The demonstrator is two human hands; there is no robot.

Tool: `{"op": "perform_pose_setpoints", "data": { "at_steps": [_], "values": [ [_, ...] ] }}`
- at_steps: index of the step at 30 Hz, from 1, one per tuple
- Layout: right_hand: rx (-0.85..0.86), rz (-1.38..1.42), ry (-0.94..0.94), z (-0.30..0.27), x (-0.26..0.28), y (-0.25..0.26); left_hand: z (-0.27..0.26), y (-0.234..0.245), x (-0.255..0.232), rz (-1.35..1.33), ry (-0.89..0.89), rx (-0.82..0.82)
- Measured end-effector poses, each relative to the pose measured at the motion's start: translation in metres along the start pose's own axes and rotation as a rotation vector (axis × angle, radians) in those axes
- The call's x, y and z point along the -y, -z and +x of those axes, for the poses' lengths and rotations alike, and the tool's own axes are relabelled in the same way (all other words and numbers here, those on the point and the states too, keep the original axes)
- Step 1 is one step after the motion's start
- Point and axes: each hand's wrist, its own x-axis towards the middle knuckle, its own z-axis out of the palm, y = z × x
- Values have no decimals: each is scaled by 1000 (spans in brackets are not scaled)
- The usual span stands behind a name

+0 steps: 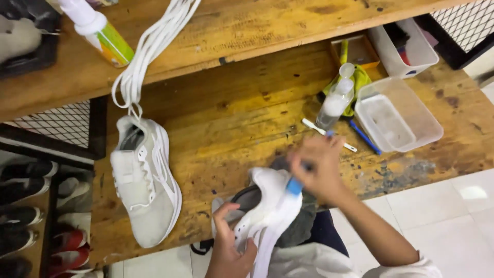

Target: The person is cleaning the interior of a white sneaker using a small brush and a cloth at a wooden workbench.

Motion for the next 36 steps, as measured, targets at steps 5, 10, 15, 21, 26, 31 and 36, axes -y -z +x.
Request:
{"op": "perform_pose_setpoints", "data": {
  "at_steps": [5, 10, 15, 21, 26, 31, 36],
  "values": [
    [-41, 2, 50, 0, 39, -2, 11, -2, 23, -207, -63, -3],
    [-150, -87, -55, 15, 2, -6, 2, 0, -9, -45, 176, 2],
    [-11, -15, 138, 6, 40, -14, 9, -2, 18, -146, -52, 8],
    [-43, -65, -160, 30, 29, -2, 4, 2, -8, 99, 288, 37],
    [18, -47, -28, 12, 14, -19, 3, 4, 4, -12, 65, 76],
    [-34, -7, 99, 23, 55, -9, 6, 1, 17, -17, -29, 73],
    [-80, -68, -44, 31, 20, -17, -2, 2, 23, -8, -123, 72]
  ]
}}
